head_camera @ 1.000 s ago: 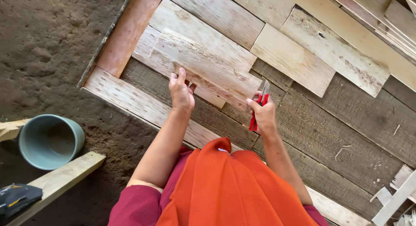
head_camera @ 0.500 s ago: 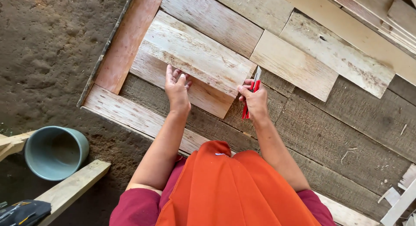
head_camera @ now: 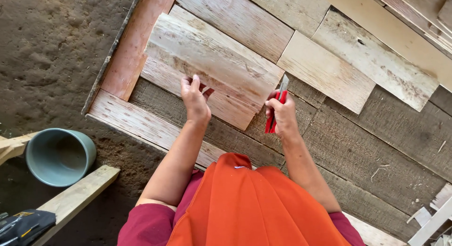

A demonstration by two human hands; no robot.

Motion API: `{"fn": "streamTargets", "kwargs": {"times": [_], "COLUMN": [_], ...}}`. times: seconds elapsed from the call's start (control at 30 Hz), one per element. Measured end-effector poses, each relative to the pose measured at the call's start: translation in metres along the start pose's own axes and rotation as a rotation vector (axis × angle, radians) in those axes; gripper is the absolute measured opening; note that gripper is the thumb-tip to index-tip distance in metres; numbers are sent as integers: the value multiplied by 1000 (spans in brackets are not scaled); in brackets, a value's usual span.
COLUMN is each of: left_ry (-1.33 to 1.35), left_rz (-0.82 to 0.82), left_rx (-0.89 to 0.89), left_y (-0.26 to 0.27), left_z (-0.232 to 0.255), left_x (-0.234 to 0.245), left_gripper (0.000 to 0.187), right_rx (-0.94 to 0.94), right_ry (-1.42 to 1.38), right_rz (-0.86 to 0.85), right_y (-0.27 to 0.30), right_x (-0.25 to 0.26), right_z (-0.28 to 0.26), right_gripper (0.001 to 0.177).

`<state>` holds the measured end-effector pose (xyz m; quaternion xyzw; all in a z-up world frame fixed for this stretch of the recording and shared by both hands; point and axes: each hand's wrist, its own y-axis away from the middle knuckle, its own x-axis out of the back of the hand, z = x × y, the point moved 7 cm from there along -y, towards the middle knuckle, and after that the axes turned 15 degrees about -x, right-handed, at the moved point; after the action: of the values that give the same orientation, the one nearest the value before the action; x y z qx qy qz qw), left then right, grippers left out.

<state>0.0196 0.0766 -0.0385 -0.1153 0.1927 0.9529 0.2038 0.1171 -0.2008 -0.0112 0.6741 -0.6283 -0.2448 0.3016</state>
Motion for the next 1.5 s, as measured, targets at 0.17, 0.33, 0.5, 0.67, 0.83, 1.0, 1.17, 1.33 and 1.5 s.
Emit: {"fn": "streamTargets", "kwargs": {"times": [0.17, 0.33, 0.5, 0.67, 0.83, 1.0, 1.17, 1.33, 1.5], "left_ry": [0, -81, -157, -124, -66, -61, -49, -82, -86], "left_rz": [56, 120, 143, 122, 128, 89, 86, 79, 75], "left_rx": [50, 102, 24, 27, 74, 124, 166, 158, 140], "left_y": [32, 19, 8, -20, -30, -4, -17, -9, -11], "left_z": [-32, -101, -49, -52, -68, -41, -85, -65, -71], "left_x": [30, 98, 93, 101, 113, 100, 111, 101, 105], "left_gripper": [16, 18, 24, 23, 21, 16, 14, 12, 13], "right_rx": [1, -86, -64, -20, 34, 35, 35, 48, 54], "right_ry": [-18, 135, 256, 313, 402, 322, 304, 300, 290], "right_rz": [-3, -21, -131, -143, 10, 58, 58, 67, 61], "right_y": [19, 30, 66, 62, 46, 41, 41, 38, 38], "right_x": [19, 29, -10, -26, -5, 3, 0, 1, 0], "right_z": [-4, 22, 15, 20, 37, 43, 42, 43, 42], "right_gripper": [33, 28, 39, 31, 20, 24, 24, 25, 26]}}
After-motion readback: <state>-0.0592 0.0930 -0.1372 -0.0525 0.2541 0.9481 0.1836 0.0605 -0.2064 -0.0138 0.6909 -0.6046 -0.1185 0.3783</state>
